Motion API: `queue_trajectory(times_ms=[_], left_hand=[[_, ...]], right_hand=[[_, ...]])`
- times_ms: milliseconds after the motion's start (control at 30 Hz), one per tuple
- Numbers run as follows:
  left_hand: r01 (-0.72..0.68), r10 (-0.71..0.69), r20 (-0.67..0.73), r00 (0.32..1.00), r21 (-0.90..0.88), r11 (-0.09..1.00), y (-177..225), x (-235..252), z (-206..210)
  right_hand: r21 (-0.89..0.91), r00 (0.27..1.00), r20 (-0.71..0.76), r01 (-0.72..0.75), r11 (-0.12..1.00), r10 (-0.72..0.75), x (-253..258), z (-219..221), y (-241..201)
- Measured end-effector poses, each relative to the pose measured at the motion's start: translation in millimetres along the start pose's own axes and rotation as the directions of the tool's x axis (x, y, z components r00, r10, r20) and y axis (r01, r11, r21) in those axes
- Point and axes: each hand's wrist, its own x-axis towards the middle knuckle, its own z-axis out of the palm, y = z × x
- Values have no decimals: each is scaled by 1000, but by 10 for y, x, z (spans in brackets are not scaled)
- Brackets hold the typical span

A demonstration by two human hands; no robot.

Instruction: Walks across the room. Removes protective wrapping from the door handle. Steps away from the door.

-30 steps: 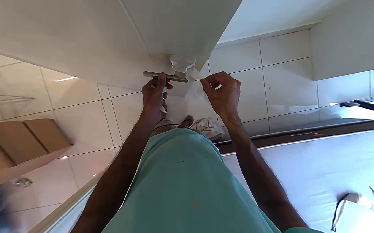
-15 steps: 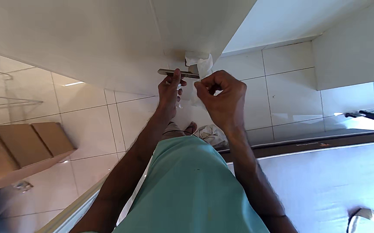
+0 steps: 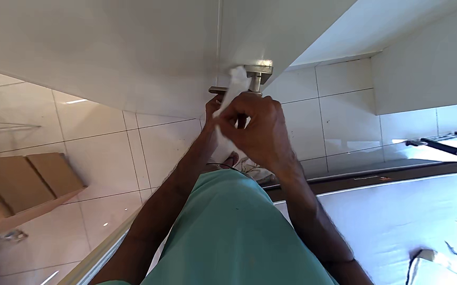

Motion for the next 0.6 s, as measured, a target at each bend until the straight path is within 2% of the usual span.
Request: queue_trajectory(times_ms=[33, 133, 200, 267, 367, 433, 533, 600], left_hand=[[20, -20, -5, 1000, 17, 1000, 25, 17, 54], [47, -52, -31, 998, -169, 985, 78, 49, 135], [66, -64, 13, 998, -241, 968, 122, 88, 138], [107, -82, 117, 990, -227, 968, 125, 102, 76], [180, -131, 240, 962, -193, 965, 56, 43, -73], [201, -124, 332, 935, -209, 957, -18, -84, -264], [235, -124, 383, 916, -258, 937, -155, -217, -454], [267, -160, 428, 889, -204, 942, -154, -320, -491]], right_hand=[[17, 997, 44, 63, 998, -63, -2, 11, -74], [83, 963, 200, 166, 983, -180, -15, 92, -316], [160, 959, 201, 171, 972, -201, 43, 49, -227], [208, 976, 168, 103, 973, -139, 37, -67, -49], [57, 983, 180, -47, 997, 36, -130, -252, 231], [0, 962, 239, -133, 991, 129, -259, -328, 446], [49, 916, 341, -244, 969, 213, -435, -336, 795], [52, 876, 389, -331, 942, 286, -511, -286, 998]])
